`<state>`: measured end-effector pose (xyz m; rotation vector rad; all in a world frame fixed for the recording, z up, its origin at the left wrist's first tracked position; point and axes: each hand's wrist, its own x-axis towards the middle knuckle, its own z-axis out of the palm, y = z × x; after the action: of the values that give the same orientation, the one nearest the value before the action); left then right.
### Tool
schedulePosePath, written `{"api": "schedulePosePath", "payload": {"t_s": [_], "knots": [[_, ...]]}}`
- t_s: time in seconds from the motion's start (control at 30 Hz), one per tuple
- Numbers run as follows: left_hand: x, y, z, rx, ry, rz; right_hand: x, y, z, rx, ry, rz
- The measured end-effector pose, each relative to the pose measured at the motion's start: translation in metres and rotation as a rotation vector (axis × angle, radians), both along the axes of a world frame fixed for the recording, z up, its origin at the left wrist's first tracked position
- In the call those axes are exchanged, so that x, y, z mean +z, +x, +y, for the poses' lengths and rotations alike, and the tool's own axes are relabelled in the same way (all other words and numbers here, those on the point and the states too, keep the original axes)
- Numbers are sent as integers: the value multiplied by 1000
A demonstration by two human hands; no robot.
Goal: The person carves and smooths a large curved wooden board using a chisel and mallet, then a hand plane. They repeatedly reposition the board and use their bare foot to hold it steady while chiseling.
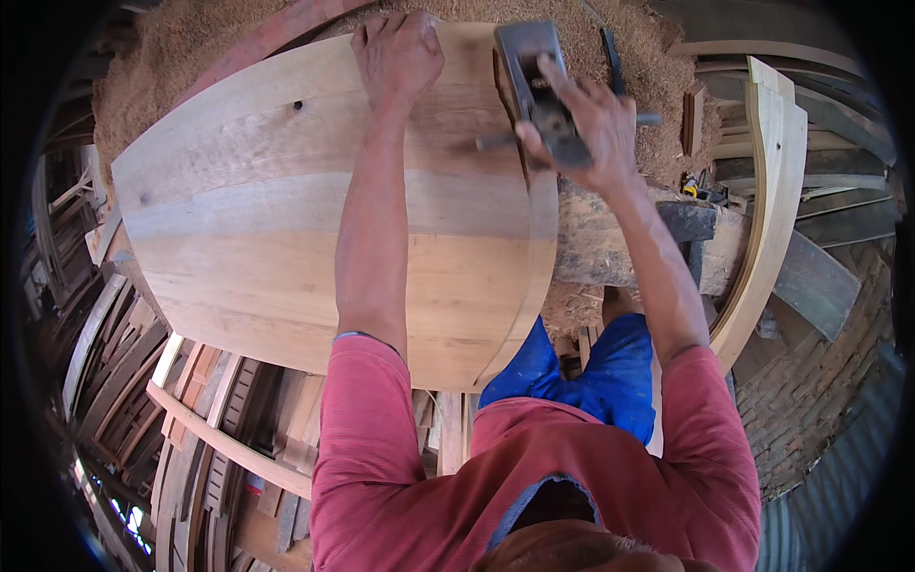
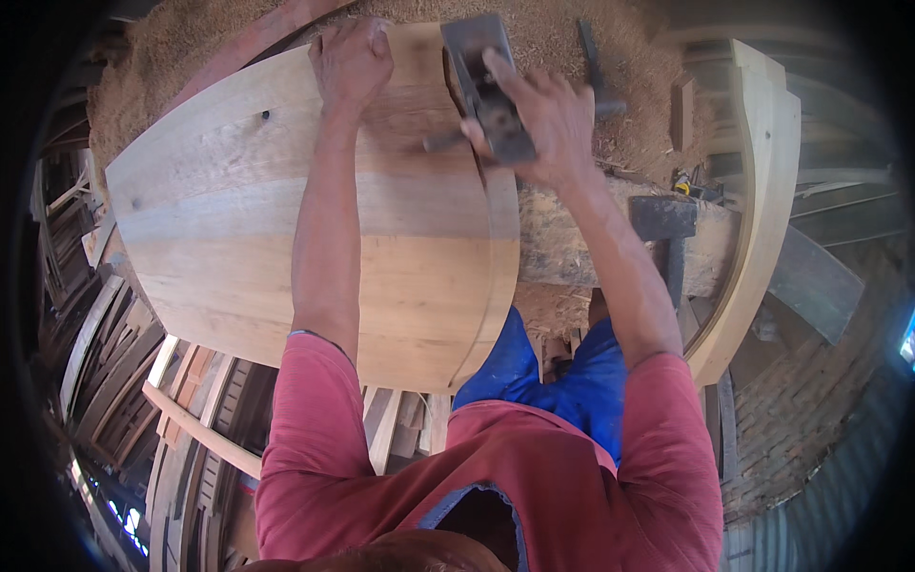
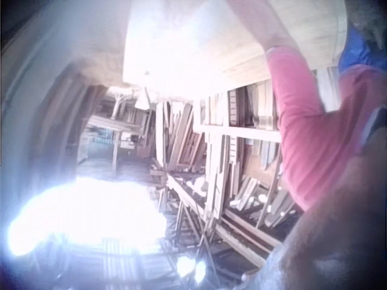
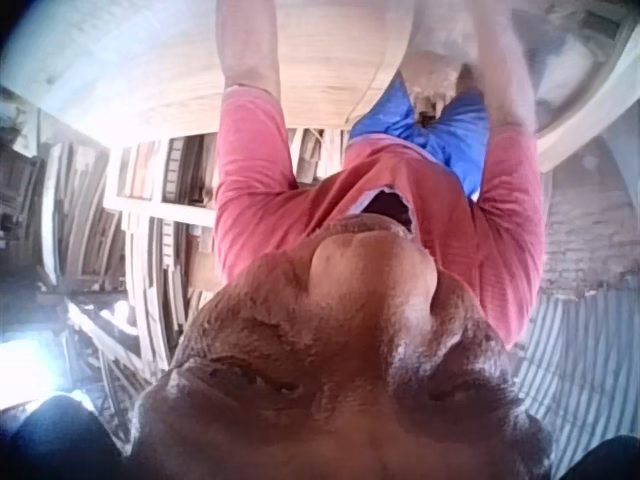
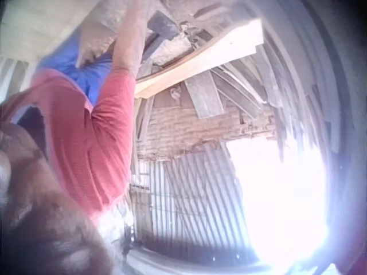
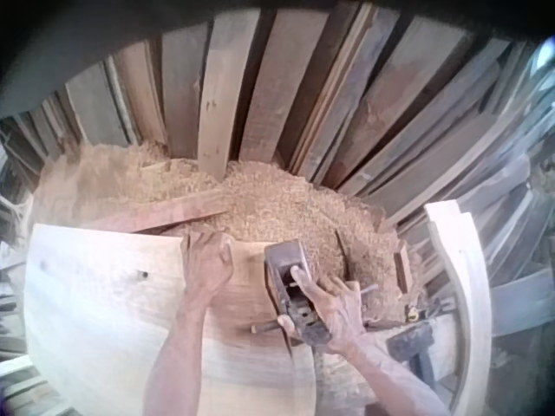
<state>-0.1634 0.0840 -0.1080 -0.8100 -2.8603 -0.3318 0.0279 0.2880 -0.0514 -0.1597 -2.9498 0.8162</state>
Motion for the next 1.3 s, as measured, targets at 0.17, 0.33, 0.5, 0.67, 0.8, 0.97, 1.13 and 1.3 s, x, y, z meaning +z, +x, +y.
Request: {"api": "schedulePosePath", "payload": {"t_s": [0.17, 0.33, 0.5, 0.67, 0.8, 0.97, 1.13, 1.3], "knots": [[2, 1, 0, 1, -53, -42, 6, 81, -19, 30, 14, -67], [-11, 0, 2, -24, -6, -44, -17, -41, 4, -108, 117, 94], [2, -1, -2, 13, -26, -37, 17, 79, -11, 123, 52, -77], [-9, -2, 1, -6, -18, -13, 3, 15, -16, -41, 26, -41], [-5, -3, 4, -18, 49, -20, 3, -4, -9, -25, 64, -37], [-2, 3, -4, 17, 104, 45, 8, 107, -26, 135, -4, -68], [4, 4, 9, -18, 18, -116, -12, -24, -5, -74, 108, 166], [-6, -5, -6, 19, -41, -54, 16, 68, -17, 66, 4, -149]]}}
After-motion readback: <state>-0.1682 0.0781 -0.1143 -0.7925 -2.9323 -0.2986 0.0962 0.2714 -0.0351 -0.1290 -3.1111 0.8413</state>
